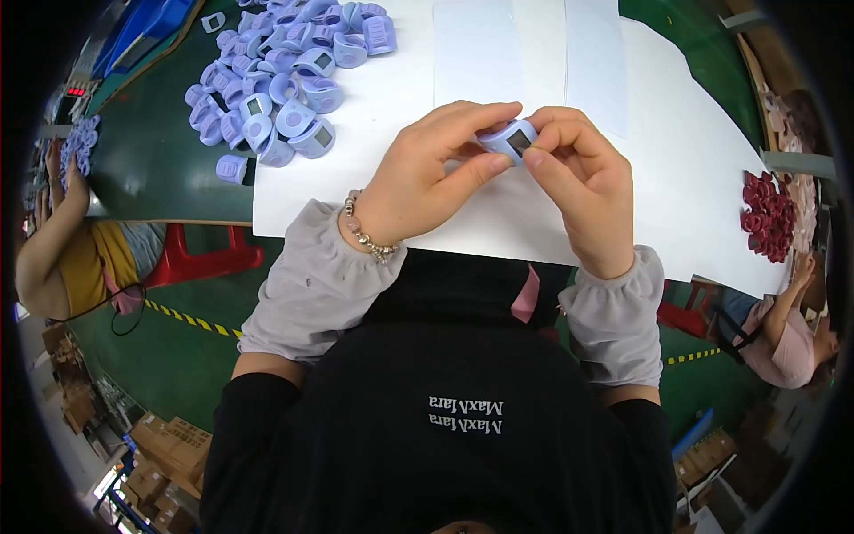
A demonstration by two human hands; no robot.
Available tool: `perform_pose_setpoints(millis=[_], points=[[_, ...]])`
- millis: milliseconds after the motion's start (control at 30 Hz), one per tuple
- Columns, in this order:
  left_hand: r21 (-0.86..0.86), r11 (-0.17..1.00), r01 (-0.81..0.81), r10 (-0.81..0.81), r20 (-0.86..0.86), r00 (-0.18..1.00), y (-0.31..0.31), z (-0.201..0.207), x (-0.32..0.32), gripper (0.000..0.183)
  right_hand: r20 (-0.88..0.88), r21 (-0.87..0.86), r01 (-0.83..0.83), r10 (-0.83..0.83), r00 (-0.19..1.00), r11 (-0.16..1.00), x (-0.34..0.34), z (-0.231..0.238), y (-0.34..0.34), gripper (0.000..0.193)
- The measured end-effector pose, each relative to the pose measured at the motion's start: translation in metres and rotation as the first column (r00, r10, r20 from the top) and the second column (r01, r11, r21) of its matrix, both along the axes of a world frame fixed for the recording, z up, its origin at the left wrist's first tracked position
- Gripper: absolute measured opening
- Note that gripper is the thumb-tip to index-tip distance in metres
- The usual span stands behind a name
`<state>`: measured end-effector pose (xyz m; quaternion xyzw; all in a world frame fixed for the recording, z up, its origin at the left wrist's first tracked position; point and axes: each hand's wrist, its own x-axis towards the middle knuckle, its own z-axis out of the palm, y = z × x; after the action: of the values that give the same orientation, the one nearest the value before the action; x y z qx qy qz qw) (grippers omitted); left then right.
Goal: Packaging small blue electronic components into individual plastic bags at a production line.
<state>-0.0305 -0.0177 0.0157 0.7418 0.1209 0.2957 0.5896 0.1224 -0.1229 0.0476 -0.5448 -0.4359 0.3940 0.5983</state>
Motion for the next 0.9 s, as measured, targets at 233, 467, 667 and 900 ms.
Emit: perform_pose_setpoints(millis=[233, 467, 667, 900], points=[[-0.010, 0.999, -0.034, 0.034, -0.006, 0.999, -0.001, 0.001, -0.001, 0.041, -0.005, 0.019, 0.040, -0.040, 0.999, 0.999, -0.004, -0.002, 0.003, 0.003], [-0.022, 0.999, -0.043, 0.043, -0.009, 0.999, 0.000, 0.003, -0.001, 0.042, 0.005, 0.049, 0.069, -0.069, 0.998, 0.996, -0.006, -0.006, 0.007, 0.003], [-0.013, 0.999, -0.049, 0.049, -0.004, 0.999, 0.001, 0.003, 0.001, 0.042, 0.015, 0.047, 0.073, -0.074, 0.997, 0.996, -0.005, -0.006, 0.007, 0.003], [0.031, 0.990, -0.138, 0.136, 0.074, 0.988, -0.001, -0.001, 0.004, 0.038, 0.090, 0.084, 0.081, -0.089, 0.992, 0.993, -0.006, -0.013, 0.008, 0.008]])
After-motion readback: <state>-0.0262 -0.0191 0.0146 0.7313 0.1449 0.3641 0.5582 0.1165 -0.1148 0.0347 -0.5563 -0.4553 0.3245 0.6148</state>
